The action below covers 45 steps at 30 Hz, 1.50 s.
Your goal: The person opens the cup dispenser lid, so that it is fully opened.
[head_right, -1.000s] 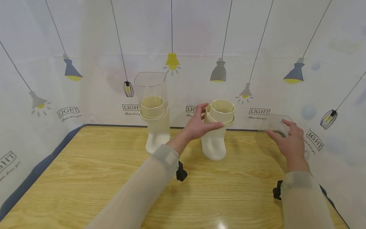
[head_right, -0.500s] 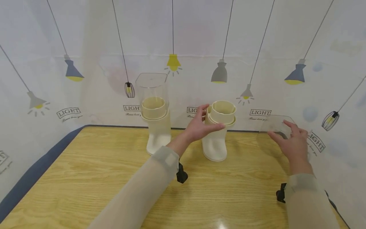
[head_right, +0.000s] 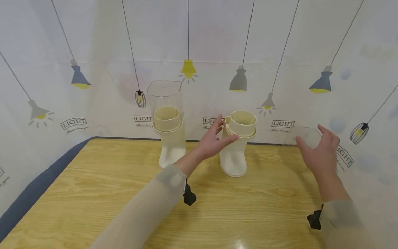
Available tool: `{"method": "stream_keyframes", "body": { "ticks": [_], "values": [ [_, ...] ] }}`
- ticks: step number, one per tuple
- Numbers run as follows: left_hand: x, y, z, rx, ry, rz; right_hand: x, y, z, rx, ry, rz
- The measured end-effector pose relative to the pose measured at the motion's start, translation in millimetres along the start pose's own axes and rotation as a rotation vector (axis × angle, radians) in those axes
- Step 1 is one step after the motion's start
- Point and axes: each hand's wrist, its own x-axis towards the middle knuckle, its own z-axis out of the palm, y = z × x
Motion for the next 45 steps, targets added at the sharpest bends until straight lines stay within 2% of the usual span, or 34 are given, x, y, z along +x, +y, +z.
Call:
{"method": "stream_keyframes", "body": {
  "ticks": [3, 5, 12, 19, 26, 31, 35, 41, 45],
  "values": [
    [-14.1, 0.6, -8.8, 0.003, -0.027, 0.044, -11.6, -23, -4, 0.056, 0.045, -0.063],
    [-25.6, 1.8, -15.1, -0.009, -0.048, 0.075, -21.3, -38, -5, 0.094, 0.047, -0.107],
    [-72.5, 10.5, -38.5, -0.022, -0.119, 0.142, -58.8, -78, -4, 0.162, -0.008, -0.230],
    [-115.4, 17.4, -63.7, 0.026, -0.132, 0.173, -87.9, -112, 15, 0.221, -0.013, -0.484],
    [-152.7, 15.0, -88.1, 0.054, -0.126, 0.218, -106.7, -141, 30, 0.243, -0.070, -0.619],
    [-168.7, 15.4, -108.8, 0.067, -0.075, 0.254, -112.6, -157, 44, 0.291, -0.124, -0.688],
    [-176.8, 11.8, -124.9, 0.083, -0.033, 0.260, -116.2, -171, 53, 0.278, -0.161, -0.698],
    [-184.6, -1.9, -149.3, 0.089, 0.024, 0.217, -117.8, -196, 64, 0.282, -0.208, -0.712],
    [-184.4, -12.7, -163.8, 0.105, 0.067, 0.177, -116.1, -209, 72, 0.282, -0.223, -0.702]
  ]
}}
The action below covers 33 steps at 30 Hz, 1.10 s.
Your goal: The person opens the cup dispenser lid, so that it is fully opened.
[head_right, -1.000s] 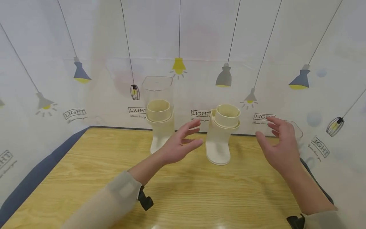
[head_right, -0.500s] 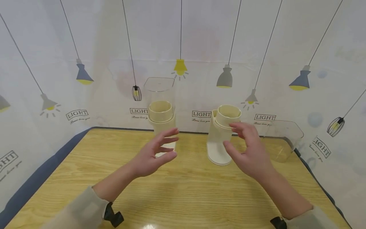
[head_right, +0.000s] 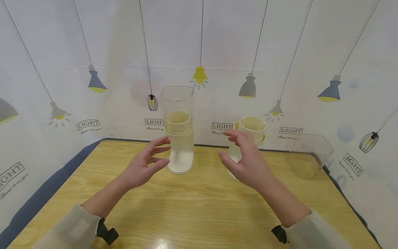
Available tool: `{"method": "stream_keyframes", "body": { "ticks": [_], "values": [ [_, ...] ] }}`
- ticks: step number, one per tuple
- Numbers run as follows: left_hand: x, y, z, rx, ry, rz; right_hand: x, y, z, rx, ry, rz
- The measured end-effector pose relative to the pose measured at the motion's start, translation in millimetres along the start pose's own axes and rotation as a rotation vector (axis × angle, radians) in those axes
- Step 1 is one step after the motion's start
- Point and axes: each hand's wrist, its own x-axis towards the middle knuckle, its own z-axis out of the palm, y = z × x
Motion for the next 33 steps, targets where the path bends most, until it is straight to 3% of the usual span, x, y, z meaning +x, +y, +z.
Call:
{"method": "stream_keyframes", "body": {
  "ticks": [10, 18, 27, 33],
  "values": [
    [14.1, -36.2, -18.2, 0.042, 0.064, -0.085, 32.9, -2, 22, 0.052, -0.060, 0.055],
    [39.6, -46.6, -33.9, 0.046, 0.064, -0.135, 73.9, -8, 39, 0.090, -0.067, 0.120],
    [77.3, -58.3, -48.6, 0.016, 0.047, -0.210, 114.5, -18, 48, 0.029, -0.060, 0.037],
    [101.1, -61.9, -51.8, 0.004, 0.001, -0.214, 138.9, -22, 54, -0.023, -0.139, -0.013]
  ]
}}
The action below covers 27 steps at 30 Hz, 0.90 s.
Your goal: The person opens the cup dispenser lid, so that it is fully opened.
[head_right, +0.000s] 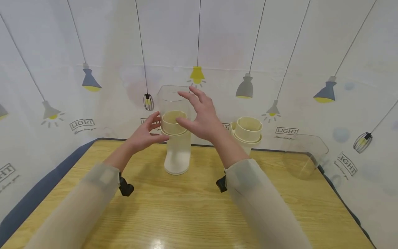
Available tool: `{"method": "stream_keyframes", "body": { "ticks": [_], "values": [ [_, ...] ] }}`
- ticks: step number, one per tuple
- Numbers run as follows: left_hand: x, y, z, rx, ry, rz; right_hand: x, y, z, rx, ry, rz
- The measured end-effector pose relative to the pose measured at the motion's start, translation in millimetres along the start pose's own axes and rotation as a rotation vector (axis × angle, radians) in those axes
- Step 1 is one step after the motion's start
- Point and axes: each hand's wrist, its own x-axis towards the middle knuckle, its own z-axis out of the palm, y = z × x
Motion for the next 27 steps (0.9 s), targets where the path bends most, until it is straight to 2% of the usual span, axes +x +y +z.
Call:
{"method": "stream_keyframes", "body": {
  "ticks": [3, 6, 12, 16, 22, 27],
  "values": [
    [9.4, 2.2, 0.0, -0.013, -0.017, 0.028, 8.8, -4, 4, -0.012, -0.058, -0.009],
    [15.3, 5.3, 1.5, -0.030, -0.028, 0.047, 12.2, -5, 11, -0.022, -0.081, -0.016],
    [20.5, 6.2, 9.8, -0.061, -0.028, 0.030, 11.3, -5, 16, -0.016, -0.037, -0.035],
    [17.4, 4.1, 15.1, -0.040, 0.008, 0.015, 9.6, -4, 20, 0.001, -0.014, -0.033],
    [9.5, 5.2, 25.9, -0.046, 0.068, 0.042, 5.6, -2, 24, -0.010, 0.040, -0.038],
    [2.2, 4.7, 38.1, -0.050, 0.149, 0.064, 5.0, -1, 26, -0.003, 0.076, -0.033]
  ]
}}
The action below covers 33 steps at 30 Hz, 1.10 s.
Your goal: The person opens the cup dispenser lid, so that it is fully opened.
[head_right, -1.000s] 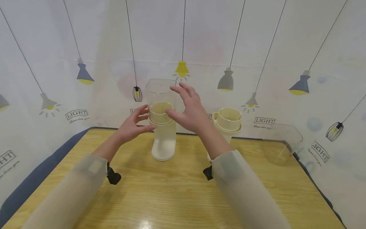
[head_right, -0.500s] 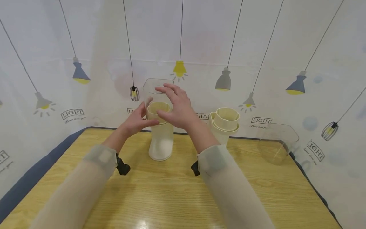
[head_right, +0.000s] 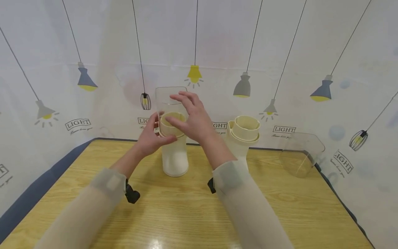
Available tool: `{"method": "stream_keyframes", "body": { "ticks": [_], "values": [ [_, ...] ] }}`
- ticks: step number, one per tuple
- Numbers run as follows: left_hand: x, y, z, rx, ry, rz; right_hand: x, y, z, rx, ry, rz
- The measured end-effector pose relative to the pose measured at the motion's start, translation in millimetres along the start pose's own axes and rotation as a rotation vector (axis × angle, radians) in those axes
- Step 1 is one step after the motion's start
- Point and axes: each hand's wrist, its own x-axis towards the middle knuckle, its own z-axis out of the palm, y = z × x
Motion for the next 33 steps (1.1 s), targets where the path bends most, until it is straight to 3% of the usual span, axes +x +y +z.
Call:
{"method": "stream_keyframes", "body": {
  "ticks": [14, 27, 33],
  "values": [
    [-19.2, 4.4, 29.8, 0.111, 0.245, 0.058, -1.5, 4, -2, 0.064, 0.043, 0.012],
    [-34.9, 11.5, 48.7, 0.216, 0.385, 0.039, -4.8, 7, -2, 0.115, 0.048, 0.014],
    [-40.8, 16.4, 58.5, 0.249, 0.457, 0.066, -5.3, 6, -1, 0.154, 0.040, 0.008]
  ]
}}
